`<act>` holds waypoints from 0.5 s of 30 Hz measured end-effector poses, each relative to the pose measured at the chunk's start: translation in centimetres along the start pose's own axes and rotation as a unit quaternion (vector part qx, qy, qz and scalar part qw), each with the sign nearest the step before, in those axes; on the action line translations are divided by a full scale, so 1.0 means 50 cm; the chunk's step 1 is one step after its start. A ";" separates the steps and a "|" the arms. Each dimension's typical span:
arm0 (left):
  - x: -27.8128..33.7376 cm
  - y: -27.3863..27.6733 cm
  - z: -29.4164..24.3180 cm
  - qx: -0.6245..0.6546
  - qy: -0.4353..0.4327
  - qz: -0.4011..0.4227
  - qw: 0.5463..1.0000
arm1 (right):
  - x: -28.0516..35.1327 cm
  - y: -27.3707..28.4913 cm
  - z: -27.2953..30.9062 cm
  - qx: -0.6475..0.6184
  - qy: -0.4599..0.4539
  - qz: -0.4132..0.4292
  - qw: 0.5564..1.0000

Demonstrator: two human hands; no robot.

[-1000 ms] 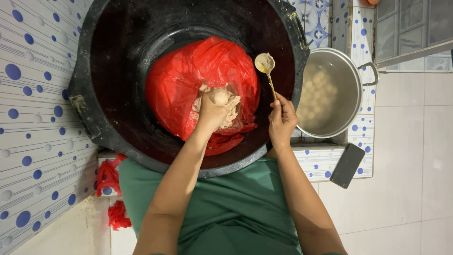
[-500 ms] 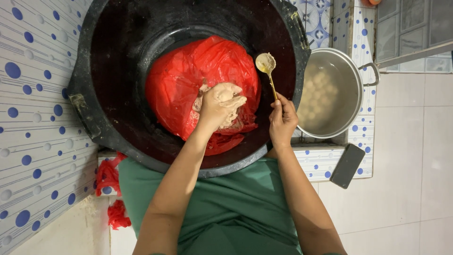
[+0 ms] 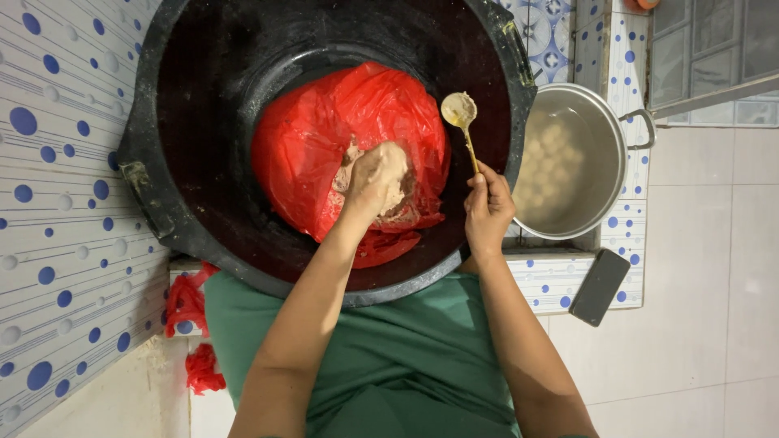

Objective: Forming meatballs from paste in a tub and placing them into a pot of water using a spoon.

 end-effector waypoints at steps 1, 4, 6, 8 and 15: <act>-0.005 -0.018 -0.078 -0.001 0.000 0.000 1.000 | 0.000 0.001 -0.001 -0.001 0.000 0.000 1.000; -0.007 -0.046 -0.197 -0.027 0.098 -0.041 0.994 | 0.006 0.000 0.012 0.008 0.011 0.012 1.000; -0.006 -0.055 -0.188 0.025 0.110 -0.073 0.991 | 0.012 0.001 0.041 0.018 0.023 0.018 0.999; 0.002 -0.046 -0.160 0.010 0.114 -0.073 0.991 | 0.014 0.006 0.081 0.006 0.020 0.022 1.000; 0.021 -0.003 -0.107 -0.083 0.180 -0.109 0.974 | 0.014 0.035 0.141 -0.019 0.036 0.032 0.999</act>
Point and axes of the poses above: each hand's wrist, its own x-axis away from the middle knuckle, its own y-axis out of the back of the hand, z = x × y, the point moved 10 cm from there along -x, towards the middle knuckle, and after that the axes turned 10 degrees about z, right-handed, at the moved point
